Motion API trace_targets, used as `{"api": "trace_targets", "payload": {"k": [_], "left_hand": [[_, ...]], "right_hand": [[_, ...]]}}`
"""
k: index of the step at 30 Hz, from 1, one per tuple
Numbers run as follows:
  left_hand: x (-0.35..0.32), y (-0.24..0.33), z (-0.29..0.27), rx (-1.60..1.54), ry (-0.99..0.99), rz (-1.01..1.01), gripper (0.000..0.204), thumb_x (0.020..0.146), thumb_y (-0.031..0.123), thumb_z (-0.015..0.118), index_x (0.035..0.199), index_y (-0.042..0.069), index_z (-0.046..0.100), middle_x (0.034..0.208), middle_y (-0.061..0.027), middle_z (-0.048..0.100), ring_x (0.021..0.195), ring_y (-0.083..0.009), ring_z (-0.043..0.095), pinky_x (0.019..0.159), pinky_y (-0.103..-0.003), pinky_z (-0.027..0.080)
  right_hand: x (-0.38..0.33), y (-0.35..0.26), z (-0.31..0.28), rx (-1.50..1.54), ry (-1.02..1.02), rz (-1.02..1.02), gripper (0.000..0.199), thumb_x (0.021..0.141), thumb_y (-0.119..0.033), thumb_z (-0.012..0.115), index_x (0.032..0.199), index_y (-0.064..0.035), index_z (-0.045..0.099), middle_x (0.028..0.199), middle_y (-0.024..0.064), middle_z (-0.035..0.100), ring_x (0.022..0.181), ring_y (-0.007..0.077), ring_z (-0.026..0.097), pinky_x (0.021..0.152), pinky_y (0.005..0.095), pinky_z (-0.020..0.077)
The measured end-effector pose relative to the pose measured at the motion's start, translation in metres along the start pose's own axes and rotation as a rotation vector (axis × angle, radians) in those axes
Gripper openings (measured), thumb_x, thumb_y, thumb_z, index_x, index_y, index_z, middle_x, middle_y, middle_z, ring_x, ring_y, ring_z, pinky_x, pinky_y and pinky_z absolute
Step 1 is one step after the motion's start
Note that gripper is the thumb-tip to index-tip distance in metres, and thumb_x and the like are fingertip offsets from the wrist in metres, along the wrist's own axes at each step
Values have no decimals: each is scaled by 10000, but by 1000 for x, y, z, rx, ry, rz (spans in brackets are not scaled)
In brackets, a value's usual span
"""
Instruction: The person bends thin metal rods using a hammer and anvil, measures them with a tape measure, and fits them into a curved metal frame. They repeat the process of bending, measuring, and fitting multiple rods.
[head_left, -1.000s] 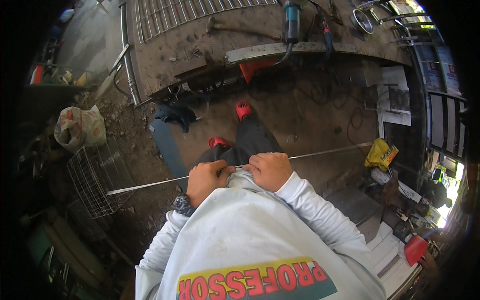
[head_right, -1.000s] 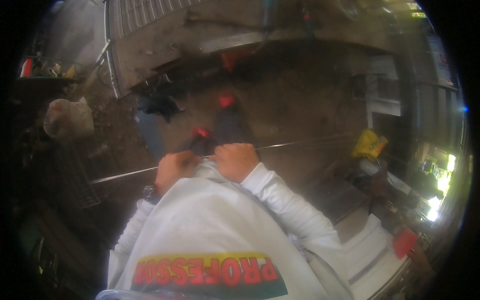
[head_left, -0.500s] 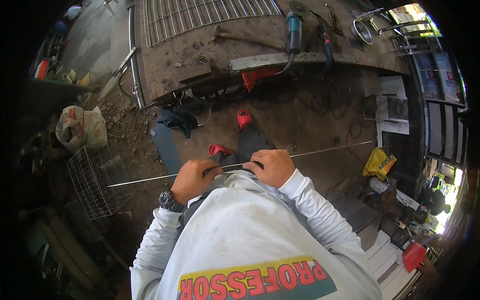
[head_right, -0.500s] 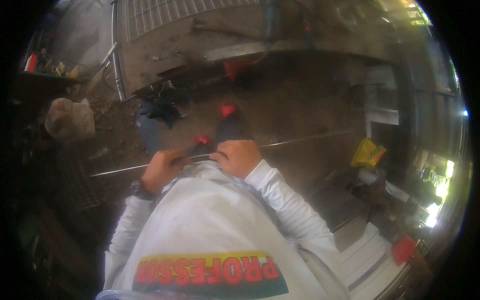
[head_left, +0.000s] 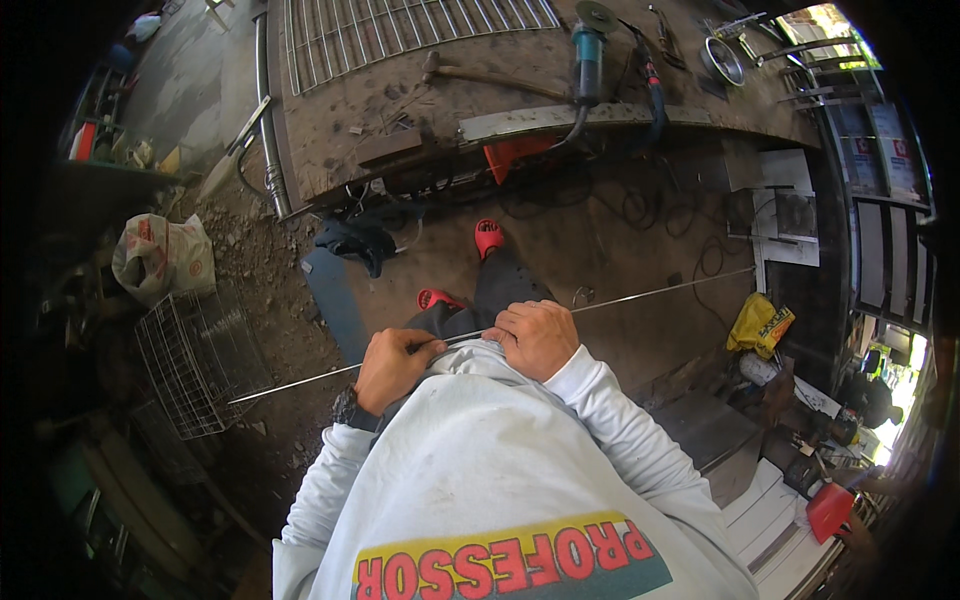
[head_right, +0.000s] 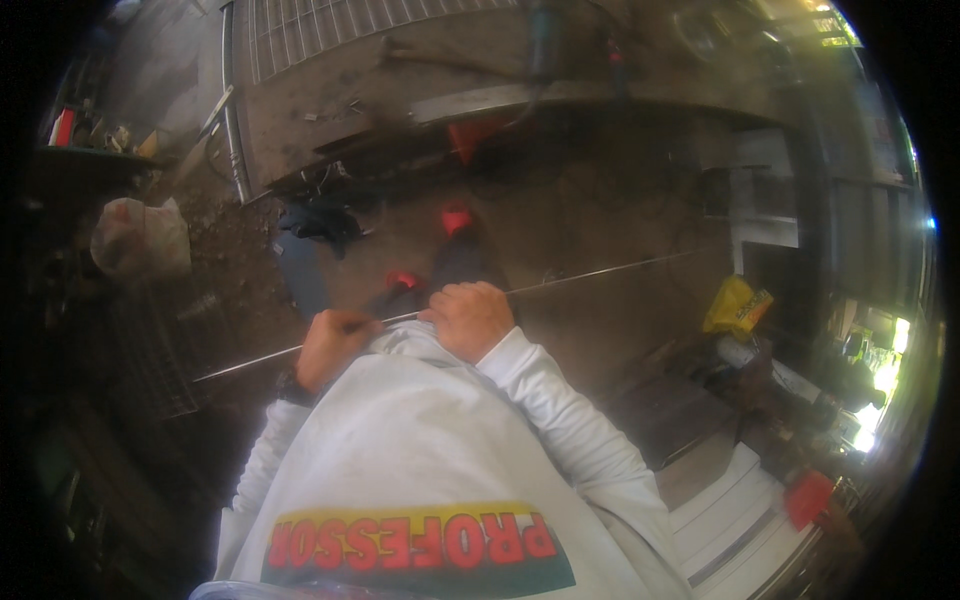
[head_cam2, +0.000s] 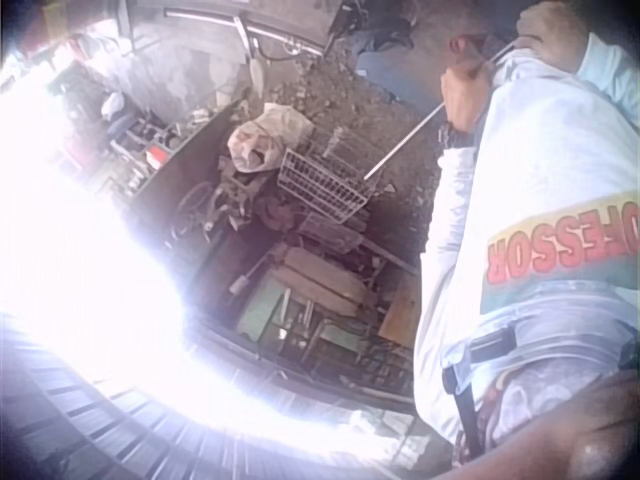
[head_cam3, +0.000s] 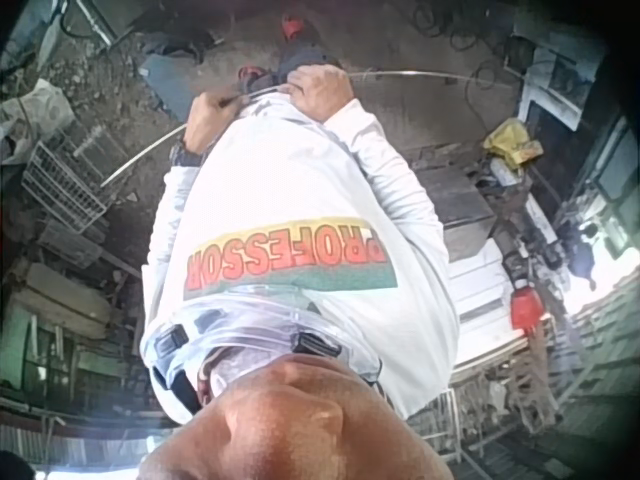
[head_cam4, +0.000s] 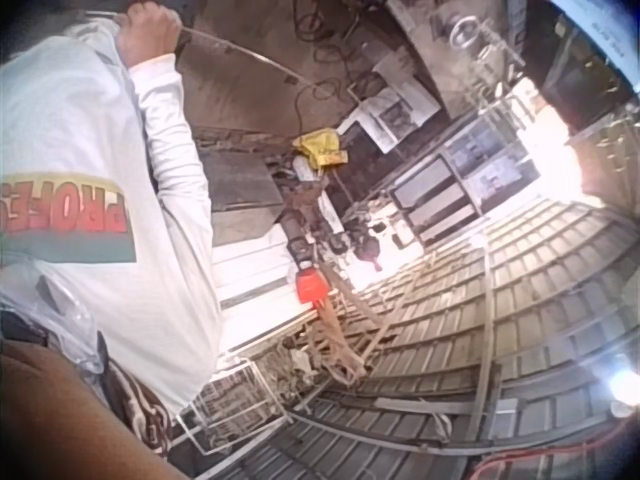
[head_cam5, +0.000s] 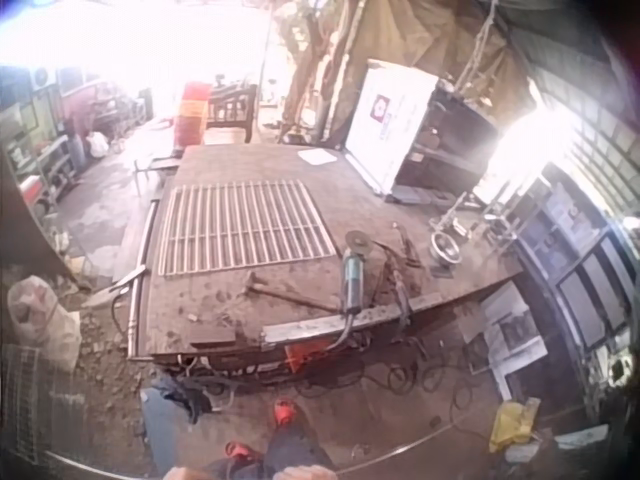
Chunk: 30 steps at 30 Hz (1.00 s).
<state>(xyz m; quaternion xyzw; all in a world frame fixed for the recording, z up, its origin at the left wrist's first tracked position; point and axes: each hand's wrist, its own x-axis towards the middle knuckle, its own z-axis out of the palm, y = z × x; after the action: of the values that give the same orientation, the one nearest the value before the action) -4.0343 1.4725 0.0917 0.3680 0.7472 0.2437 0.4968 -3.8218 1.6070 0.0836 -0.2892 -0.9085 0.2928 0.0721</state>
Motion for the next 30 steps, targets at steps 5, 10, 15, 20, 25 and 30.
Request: {"api": "trace_targets", "payload": {"k": [5, 10, 15, 20, 25, 30], "left_hand": [[-7, 8, 11, -80, 105, -40, 244, 873, 241, 769, 981, 26, 806, 797, -231, 734, 676, -351, 718, 684, -384, 538], [-7, 7, 23, -24, 203, -117, 246, 858, 248, 775, 978, 35, 811, 793, -228, 736, 678, -343, 721, 679, -393, 534], [-12, 16, 28, -31, 248, -167, 236, 859, 246, 773, 976, 46, 818, 803, -220, 742, 712, -349, 726, 691, -396, 532], [-4, 28, 0, -87, 152, 90, 228, 868, 192, 774, 1038, 43, 798, 874, -189, 761, 723, -284, 716, 711, -360, 536], [26, 38, -78, 24, 205, 268, 190, 890, 124, 761, 1043, 20, 718, 932, -129, 746, 786, -279, 701, 739, -372, 530], [40, 68, -126, 207, 293, 446, 172, 906, 127, 738, 1031, 9, 730, 936, -147, 738, 854, -330, 710, 769, -385, 533]], "right_hand": [[2, 1, -2, -52, 36, -31, 169, 838, -228, 760, 729, -111, 704, 732, 40, 654, 710, 244, 647, 660, 394, 455], [4, 0, 2, -111, 75, -40, 169, 830, -216, 760, 712, -122, 683, 724, 26, 618, 705, 234, 619, 659, 392, 435], [0, -6, -2, -170, 105, -49, 175, 832, -233, 764, 720, -124, 687, 730, 21, 618, 701, 226, 613, 652, 379, 428], [14, 24, -39, 61, -23, -103, 150, 889, -243, 709, 841, -102, 727, 876, 74, 704, 838, 291, 673, 746, 416, 501], [38, 64, -111, 201, 33, -31, 162, 919, -163, 695, 1021, -52, 752, 1004, 132, 733, 937, 340, 701, 829, 411, 551], [56, 60, -148, 60, 94, 21, 142, 956, -184, 666, 975, -60, 732, 964, 115, 705, 881, 339, 689, 764, 415, 542]]}}
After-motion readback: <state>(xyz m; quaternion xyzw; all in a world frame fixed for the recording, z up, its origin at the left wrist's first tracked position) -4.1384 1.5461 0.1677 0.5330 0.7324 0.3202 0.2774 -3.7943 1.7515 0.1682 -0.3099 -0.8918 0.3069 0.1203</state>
